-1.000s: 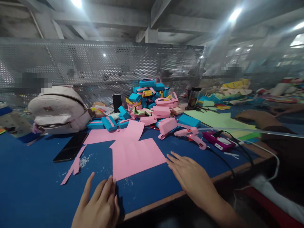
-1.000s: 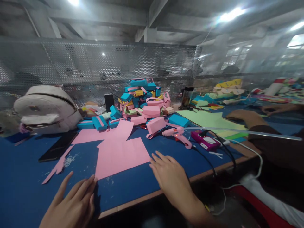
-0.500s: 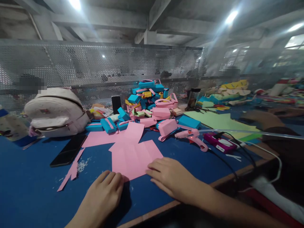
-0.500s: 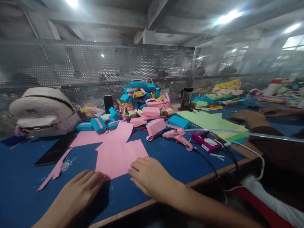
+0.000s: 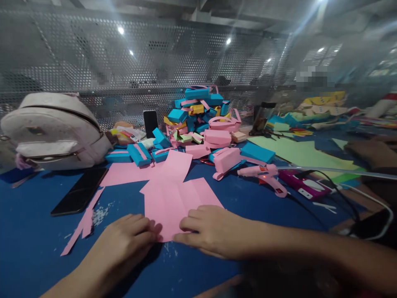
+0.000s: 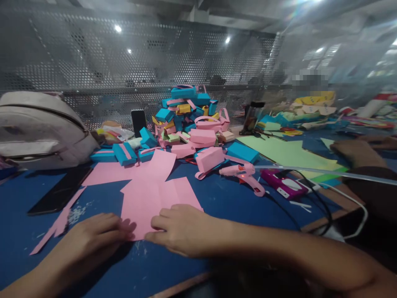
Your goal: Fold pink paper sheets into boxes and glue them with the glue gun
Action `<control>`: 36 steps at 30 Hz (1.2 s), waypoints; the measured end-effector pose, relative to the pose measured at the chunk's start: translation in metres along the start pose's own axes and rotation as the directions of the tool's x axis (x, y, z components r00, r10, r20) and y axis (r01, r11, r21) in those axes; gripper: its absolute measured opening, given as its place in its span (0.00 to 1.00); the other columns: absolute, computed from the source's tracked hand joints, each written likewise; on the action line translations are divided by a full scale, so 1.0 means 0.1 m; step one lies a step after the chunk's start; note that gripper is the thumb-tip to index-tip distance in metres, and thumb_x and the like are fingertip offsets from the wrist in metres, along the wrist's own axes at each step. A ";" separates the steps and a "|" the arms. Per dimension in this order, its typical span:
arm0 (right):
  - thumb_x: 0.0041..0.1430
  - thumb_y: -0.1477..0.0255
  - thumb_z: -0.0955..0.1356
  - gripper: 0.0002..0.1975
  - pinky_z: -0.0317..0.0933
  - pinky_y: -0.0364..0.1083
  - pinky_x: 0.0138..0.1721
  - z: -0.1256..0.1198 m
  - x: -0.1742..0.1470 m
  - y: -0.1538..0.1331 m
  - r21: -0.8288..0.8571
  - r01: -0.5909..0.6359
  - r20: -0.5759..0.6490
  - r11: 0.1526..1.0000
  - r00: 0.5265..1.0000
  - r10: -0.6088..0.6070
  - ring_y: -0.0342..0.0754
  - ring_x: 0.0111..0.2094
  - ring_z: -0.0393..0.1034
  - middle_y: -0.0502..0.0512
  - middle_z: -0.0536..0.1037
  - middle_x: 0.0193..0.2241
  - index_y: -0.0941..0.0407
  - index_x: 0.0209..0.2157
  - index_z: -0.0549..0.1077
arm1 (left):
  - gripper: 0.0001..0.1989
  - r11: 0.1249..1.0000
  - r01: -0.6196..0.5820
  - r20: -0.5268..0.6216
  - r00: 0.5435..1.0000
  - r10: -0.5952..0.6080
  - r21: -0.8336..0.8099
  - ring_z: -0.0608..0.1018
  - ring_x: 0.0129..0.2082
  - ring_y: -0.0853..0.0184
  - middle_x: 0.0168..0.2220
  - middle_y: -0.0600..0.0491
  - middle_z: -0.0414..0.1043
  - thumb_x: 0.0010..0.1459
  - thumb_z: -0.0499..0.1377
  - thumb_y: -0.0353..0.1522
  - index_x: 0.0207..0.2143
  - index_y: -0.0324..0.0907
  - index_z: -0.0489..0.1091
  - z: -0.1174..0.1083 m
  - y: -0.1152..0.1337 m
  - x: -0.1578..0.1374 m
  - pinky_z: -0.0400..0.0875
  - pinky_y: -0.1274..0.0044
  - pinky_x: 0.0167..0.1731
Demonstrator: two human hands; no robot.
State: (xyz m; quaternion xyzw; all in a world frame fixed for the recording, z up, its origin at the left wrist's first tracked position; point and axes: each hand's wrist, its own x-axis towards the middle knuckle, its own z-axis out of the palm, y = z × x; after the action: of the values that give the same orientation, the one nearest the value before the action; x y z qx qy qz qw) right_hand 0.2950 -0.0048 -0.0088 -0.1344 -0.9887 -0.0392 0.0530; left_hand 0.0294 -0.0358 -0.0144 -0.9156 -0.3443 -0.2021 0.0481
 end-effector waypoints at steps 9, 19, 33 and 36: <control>0.68 0.72 0.61 0.14 0.52 0.47 0.29 0.10 0.07 0.12 0.057 0.085 -0.069 0.995 0.994 -0.081 0.46 0.33 0.60 0.50 0.74 0.38 0.57 0.52 0.68 | 0.08 0.903 0.254 0.392 0.914 -0.107 -0.346 0.74 0.34 0.67 0.34 0.55 0.72 0.65 0.52 0.30 0.34 0.43 0.69 -0.01 -0.18 0.28 0.64 0.74 0.39; 0.69 0.75 0.58 0.15 0.56 0.46 0.32 0.12 0.07 0.16 0.079 0.096 -0.118 0.992 0.989 -0.086 0.46 0.34 0.62 0.52 0.74 0.37 0.58 0.52 0.68 | 0.10 0.904 0.280 0.255 0.946 -0.201 -0.325 0.73 0.35 0.66 0.38 0.53 0.73 0.61 0.55 0.28 0.45 0.44 0.67 0.23 -0.19 0.33 0.66 0.76 0.34; 0.61 0.70 0.67 0.17 0.57 0.45 0.34 0.10 0.07 0.19 0.169 0.057 -0.073 0.984 0.996 -0.045 0.45 0.36 0.63 0.51 0.74 0.41 0.56 0.52 0.68 | 0.12 0.990 -0.139 -0.105 0.985 0.140 0.014 0.77 0.47 0.67 0.45 0.54 0.78 0.65 0.54 0.34 0.47 0.44 0.74 0.23 -0.10 -0.05 0.65 0.73 0.57; 0.60 0.69 0.68 0.18 0.57 0.45 0.33 0.11 0.09 0.18 0.169 0.039 -0.058 0.985 0.998 -0.030 0.44 0.33 0.63 0.50 0.75 0.40 0.55 0.52 0.68 | 0.16 0.971 -0.208 0.016 0.978 0.208 0.118 0.74 0.53 0.65 0.52 0.53 0.74 0.66 0.52 0.36 0.53 0.46 0.71 0.10 -0.12 -0.08 0.64 0.73 0.58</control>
State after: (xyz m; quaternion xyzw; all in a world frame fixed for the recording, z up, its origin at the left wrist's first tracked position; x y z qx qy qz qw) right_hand 0.2907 0.0162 -0.0175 -0.1110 -0.9888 0.0405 0.0908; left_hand 0.0191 -0.0292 -0.0275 -0.9425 -0.2580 -0.1734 0.1227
